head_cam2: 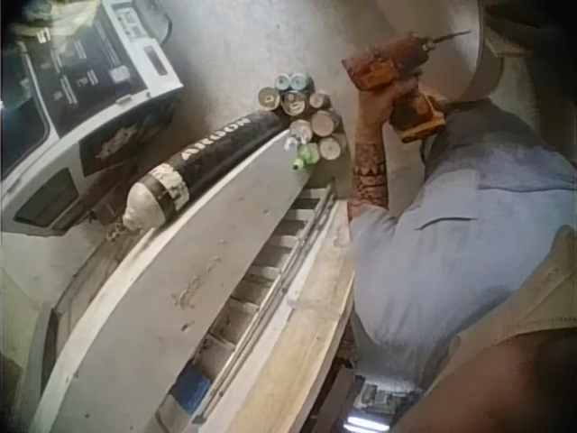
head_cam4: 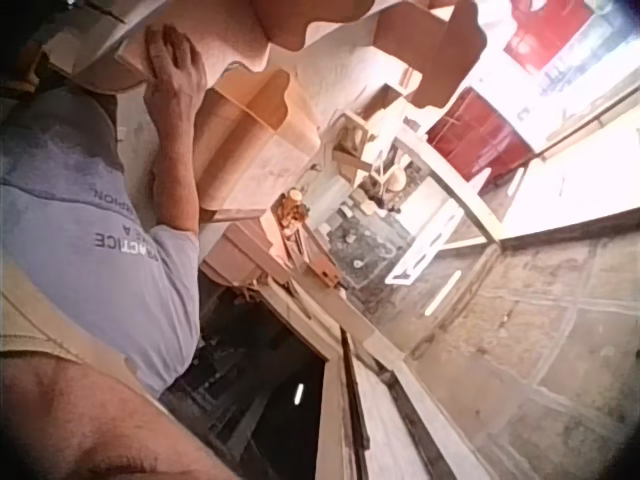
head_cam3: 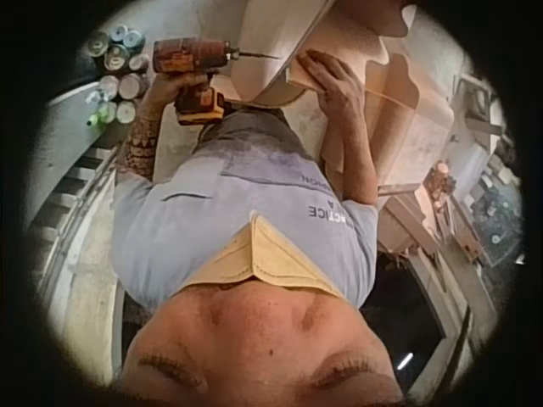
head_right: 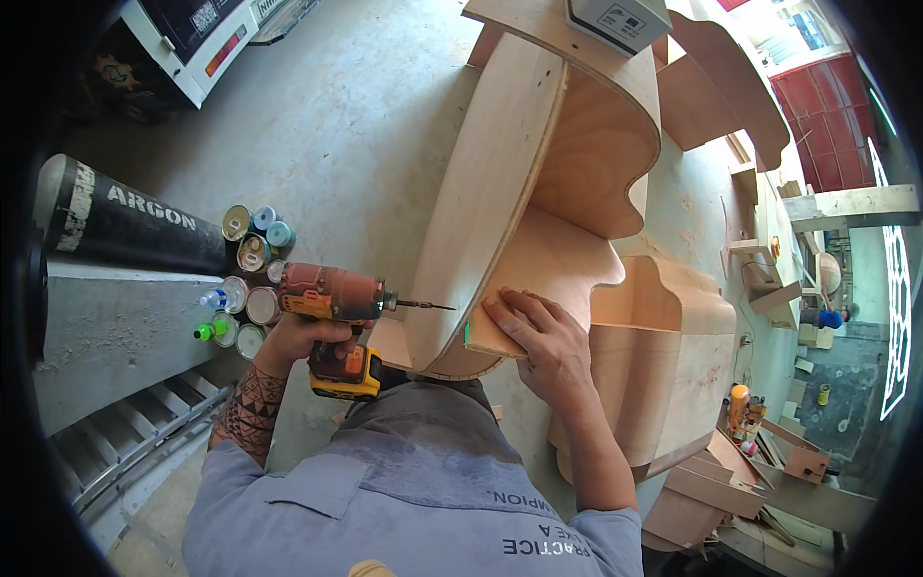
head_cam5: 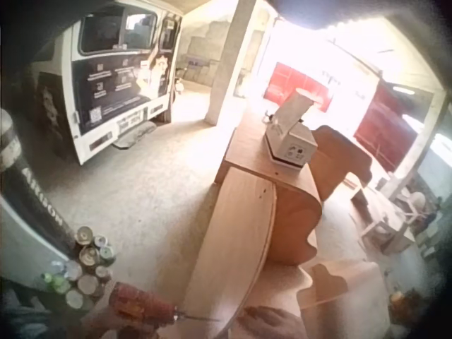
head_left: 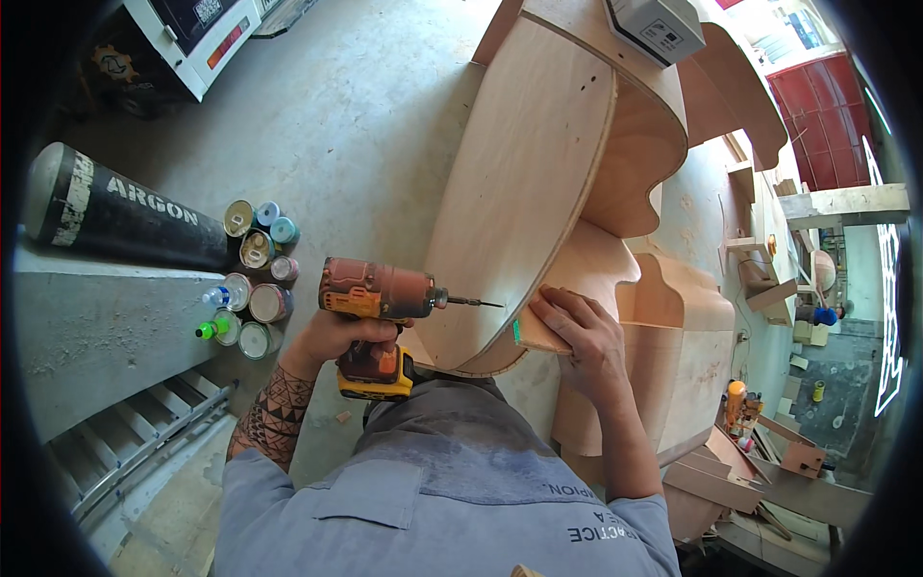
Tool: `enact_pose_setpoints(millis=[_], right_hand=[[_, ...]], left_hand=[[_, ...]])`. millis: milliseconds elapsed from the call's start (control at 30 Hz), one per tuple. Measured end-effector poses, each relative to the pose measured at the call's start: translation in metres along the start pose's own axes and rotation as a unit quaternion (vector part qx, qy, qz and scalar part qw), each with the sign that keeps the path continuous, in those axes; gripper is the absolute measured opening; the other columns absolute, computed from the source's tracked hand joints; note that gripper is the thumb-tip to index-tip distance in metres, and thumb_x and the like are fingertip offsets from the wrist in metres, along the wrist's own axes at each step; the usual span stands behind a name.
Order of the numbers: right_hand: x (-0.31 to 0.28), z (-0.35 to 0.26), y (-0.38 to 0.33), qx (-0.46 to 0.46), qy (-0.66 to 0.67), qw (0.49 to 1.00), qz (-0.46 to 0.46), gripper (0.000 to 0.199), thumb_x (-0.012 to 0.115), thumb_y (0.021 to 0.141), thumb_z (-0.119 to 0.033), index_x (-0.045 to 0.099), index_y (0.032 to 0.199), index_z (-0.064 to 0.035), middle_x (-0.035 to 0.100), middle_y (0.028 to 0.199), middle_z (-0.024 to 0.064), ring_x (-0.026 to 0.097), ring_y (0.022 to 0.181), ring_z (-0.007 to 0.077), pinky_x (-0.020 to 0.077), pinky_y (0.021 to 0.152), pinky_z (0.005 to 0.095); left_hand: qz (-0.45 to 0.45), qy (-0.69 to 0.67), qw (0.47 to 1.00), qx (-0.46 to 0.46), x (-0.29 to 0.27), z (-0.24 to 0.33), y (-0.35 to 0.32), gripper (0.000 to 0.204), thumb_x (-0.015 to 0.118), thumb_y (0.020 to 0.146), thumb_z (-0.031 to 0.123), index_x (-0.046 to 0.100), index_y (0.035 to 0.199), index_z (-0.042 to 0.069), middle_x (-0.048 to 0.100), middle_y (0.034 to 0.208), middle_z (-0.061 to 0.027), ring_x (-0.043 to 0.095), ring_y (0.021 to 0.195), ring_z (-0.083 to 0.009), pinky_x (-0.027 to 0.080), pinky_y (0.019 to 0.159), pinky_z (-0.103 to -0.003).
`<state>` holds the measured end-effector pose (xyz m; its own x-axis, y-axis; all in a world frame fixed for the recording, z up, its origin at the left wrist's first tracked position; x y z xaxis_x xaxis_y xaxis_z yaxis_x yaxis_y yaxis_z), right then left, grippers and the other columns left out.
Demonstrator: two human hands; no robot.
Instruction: The person assembles a curved wooden structure by driving screws into pre-drilled holes using a drill and positioning additional curved wooden panels into the frame.
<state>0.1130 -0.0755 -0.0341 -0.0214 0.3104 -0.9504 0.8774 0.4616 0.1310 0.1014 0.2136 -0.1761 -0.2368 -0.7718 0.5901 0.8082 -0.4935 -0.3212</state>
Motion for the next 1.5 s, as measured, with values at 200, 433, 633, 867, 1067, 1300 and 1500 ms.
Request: enact_pose_setpoints(millis=[200, 433, 633, 867, 1067, 1300, 1500], right_hand=[[0.000, 0.000, 0.001, 0.011, 0.000, 1.000, -0.013, 0.054, 0.071, 0.076, 0.002, 0.075, 0.126, -0.0177, 0.073, 0.125, 0.0075, 0.071, 0.109, 0.0324, 0.0609, 0.091, 0.0429], [0.000, 0.001, 0.000, 0.012, 0.000, 1.000, -0.015, 0.057, 0.071, 0.075, 0.002, 0.075, 0.127, -0.0188, 0.073, 0.126, 0.0072, 0.072, 0.110, 0.0327, 0.0610, 0.091, 0.0426], [0.001, 0.001, 0.001, 0.017, 0.001, 1.000, -0.018, 0.056, 0.070, 0.075, 0.001, 0.074, 0.126, -0.0192, 0.073, 0.127, 0.0062, 0.072, 0.110, 0.0331, 0.0611, 0.091, 0.0425], [0.003, 0.003, 0.000, 0.014, 0.004, 1.000, -0.011, 0.054, 0.071, 0.075, 0.001, 0.074, 0.125, -0.0195, 0.073, 0.127, 0.0061, 0.071, 0.111, 0.0332, 0.0608, 0.092, 0.0424], [0.003, 0.003, 0.000, 0.014, 0.000, 1.000, -0.013, 0.056, 0.071, 0.076, 0.001, 0.074, 0.127, -0.0203, 0.072, 0.129, 0.0056, 0.071, 0.112, 0.0327, 0.0606, 0.093, 0.0422], [0.003, 0.000, 0.002, 0.000, -0.012, 1.000, -0.005, 0.052, 0.071, 0.077, -0.001, 0.073, 0.126, -0.0193, 0.072, 0.127, 0.0061, 0.072, 0.111, 0.0315, 0.0613, 0.090, 0.0410], [0.004, 0.000, 0.001, -0.005, -0.018, 1.000, -0.009, 0.053, 0.071, 0.077, -0.001, 0.072, 0.127, -0.0188, 0.072, 0.127, 0.0062, 0.072, 0.111, 0.0319, 0.0614, 0.090, 0.0415]], left_hand=[[-0.033, 0.042, 0.998, -0.020, 0.002, -0.002, 0.004, 0.034, 0.075, 0.087, 0.006, 0.069, 0.119, -0.003, 0.072, 0.092, -0.0080, 0.065, 0.069, -0.0148, 0.055, 0.062, -0.030], [-0.025, 0.040, 0.999, -0.024, 0.000, 0.000, 0.003, 0.030, 0.078, 0.089, 0.005, 0.071, 0.116, -0.005, 0.073, 0.085, -0.0067, 0.068, 0.070, -0.0142, 0.056, 0.063, -0.029], [-0.017, 0.055, 0.998, -0.032, -0.006, 0.000, 0.001, 0.031, 0.079, 0.088, 0.005, 0.071, 0.117, -0.004, 0.074, 0.090, -0.0068, 0.069, 0.071, -0.0134, 0.058, 0.063, -0.028], [0.001, 0.030, 0.999, -0.025, -0.001, 0.003, 0.000, 0.031, 0.080, 0.088, 0.005, 0.070, 0.117, -0.003, 0.075, 0.093, -0.0070, 0.070, 0.073, -0.0135, 0.059, 0.064, -0.028], [-0.007, 0.037, 0.999, -0.033, -0.001, 0.002, -0.001, 0.029, 0.079, 0.089, 0.006, 0.071, 0.116, -0.002, 0.074, 0.094, -0.0070, 0.068, 0.071, -0.0128, 0.057, 0.062, -0.028], [-0.013, 0.018, 0.999, -0.038, 0.015, 0.011, 0.000, 0.026, 0.075, 0.091, 0.003, 0.070, 0.116, -0.002, 0.072, 0.090, -0.0066, 0.065, 0.071, -0.0126, 0.055, 0.063, -0.029], [-0.045, 0.065, 0.996, -0.048, 0.001, -0.006, 0.001, 0.042, 0.074, 0.087, 0.007, 0.064, 0.128, 0.002, 0.073, 0.102, -0.0087, 0.064, 0.069, -0.0132, 0.053, 0.062, -0.029]])
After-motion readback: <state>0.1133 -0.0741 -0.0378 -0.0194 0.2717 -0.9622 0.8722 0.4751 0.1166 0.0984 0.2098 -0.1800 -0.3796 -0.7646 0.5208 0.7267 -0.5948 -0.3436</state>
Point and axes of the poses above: each hand's wrist, its own y-axis towards the middle knuckle, its own x-axis out of the palm, z = x × y, the point moved 7 cm from there along y, towards the middle knuckle
